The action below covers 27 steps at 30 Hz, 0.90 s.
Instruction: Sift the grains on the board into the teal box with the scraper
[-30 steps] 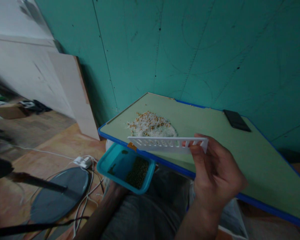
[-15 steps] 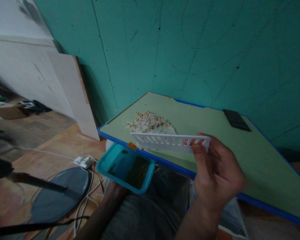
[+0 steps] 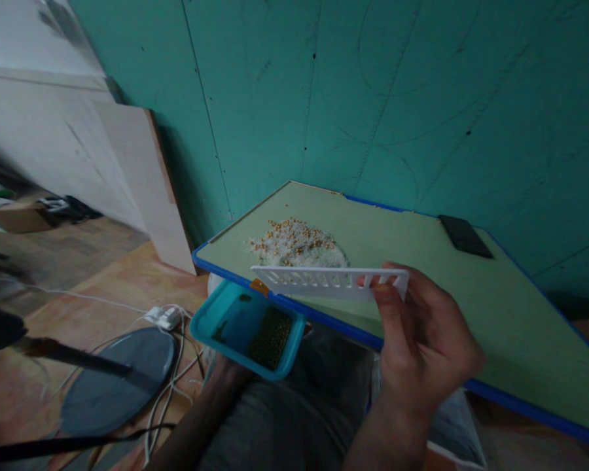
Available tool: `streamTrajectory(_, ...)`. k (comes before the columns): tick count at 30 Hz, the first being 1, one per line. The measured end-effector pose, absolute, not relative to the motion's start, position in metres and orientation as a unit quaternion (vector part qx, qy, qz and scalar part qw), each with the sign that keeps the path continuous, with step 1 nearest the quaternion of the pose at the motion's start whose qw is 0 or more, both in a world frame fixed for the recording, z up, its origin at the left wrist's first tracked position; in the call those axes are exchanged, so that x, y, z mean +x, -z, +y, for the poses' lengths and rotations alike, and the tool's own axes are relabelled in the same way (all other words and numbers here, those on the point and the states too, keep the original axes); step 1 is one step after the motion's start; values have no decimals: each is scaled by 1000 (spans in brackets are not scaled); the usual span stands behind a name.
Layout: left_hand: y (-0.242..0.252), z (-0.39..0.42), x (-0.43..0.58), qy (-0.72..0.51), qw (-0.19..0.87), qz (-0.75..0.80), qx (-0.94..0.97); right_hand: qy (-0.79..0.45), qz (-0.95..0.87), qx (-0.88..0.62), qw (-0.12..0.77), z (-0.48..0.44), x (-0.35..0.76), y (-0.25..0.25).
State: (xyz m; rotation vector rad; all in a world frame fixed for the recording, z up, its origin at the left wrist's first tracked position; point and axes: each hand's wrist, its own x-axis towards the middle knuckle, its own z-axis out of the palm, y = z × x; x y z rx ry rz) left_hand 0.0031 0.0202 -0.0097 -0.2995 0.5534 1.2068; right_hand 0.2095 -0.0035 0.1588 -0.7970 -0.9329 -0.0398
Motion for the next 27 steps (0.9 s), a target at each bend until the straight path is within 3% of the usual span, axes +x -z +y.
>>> streamTrajectory(6,18,19,4,-551,742,323,-205,9,-430,-384,817,-6,201,-163)
streamTrajectory(27,21,19,1,-571,736,298,-209,12,-445,-347,826,0,211,-158)
